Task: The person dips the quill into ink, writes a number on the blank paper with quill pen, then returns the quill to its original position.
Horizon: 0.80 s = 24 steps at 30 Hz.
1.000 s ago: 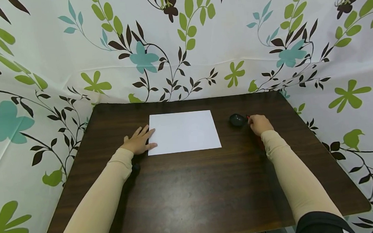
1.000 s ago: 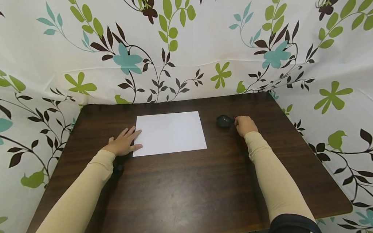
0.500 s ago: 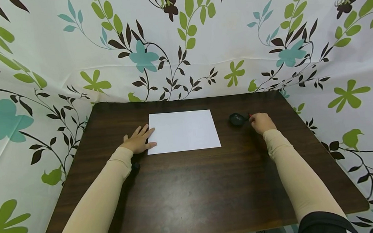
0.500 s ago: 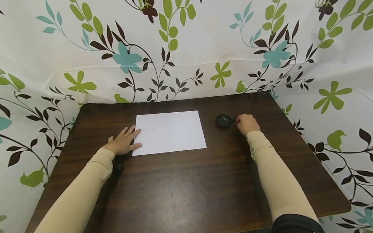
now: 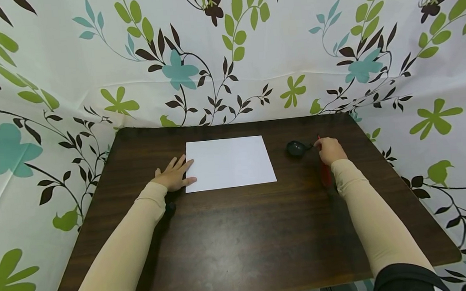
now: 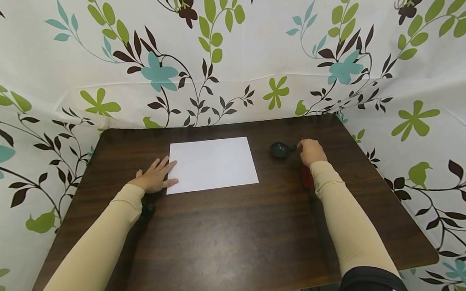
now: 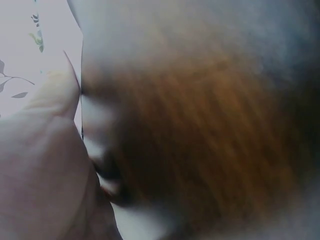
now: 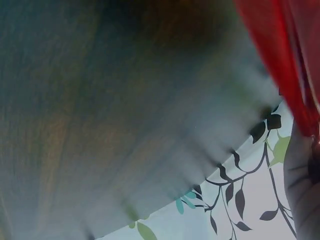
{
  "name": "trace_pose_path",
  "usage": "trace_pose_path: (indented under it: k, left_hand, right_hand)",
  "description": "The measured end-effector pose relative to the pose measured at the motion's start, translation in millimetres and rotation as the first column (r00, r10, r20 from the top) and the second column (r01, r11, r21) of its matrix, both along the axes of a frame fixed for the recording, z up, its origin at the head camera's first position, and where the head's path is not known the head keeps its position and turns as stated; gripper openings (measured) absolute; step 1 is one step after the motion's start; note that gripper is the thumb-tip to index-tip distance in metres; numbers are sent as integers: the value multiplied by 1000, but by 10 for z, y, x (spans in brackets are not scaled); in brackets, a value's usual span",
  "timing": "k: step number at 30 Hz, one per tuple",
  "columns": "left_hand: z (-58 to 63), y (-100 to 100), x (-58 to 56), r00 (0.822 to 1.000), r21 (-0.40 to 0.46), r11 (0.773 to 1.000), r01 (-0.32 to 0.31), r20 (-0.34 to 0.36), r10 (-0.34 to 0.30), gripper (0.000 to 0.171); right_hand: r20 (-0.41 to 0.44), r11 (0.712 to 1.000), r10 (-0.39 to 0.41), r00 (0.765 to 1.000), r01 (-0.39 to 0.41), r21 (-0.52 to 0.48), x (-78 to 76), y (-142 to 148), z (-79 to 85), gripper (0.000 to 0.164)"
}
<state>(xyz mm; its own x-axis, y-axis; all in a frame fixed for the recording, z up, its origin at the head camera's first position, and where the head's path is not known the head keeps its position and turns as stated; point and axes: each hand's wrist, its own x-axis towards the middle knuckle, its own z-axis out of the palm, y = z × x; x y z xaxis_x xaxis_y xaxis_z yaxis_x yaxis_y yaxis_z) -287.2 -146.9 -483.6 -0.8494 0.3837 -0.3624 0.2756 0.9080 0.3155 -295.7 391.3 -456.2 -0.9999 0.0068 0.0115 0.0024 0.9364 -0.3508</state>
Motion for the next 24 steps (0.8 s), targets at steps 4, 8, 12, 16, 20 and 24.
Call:
trace_pose_path:
  k: [4, 8, 12, 16, 20, 24]
  left_hand:
    - [-17, -11, -25, 1000, -3, 1000, 0, 3, 0, 84]
    - [-86, -35, -72, 1000, -4, 1000, 0, 17, 0, 87]
    - [-182, -66, -123, 1000, -4, 1000, -1, 16, 1, 89]
    - [-273, -95, -163, 1000, 8, 1000, -1, 18, 1, 93]
    - [-312, -108, -187, 1000, 21, 1000, -2, 13, 1, 93]
    - [-293, -101, -190, 1000, 19, 1000, -3, 11, 3, 92]
  right_hand:
    - [11, 1000, 6, 1000, -6, -24, 2, 12, 35, 38]
    - [14, 999, 22, 1000, -22, -30, 14, 9, 55, 36]
    - [22, 999, 20, 1000, -19, -44, 18, 13, 38, 34]
    - [31, 998, 30, 999, -28, -53, 4, 47, -14, 32]
    - [12, 997, 53, 999, -52, -53, -2, 76, -55, 29]
    - [-20, 997, 54, 998, -55, -56, -3, 74, -63, 27]
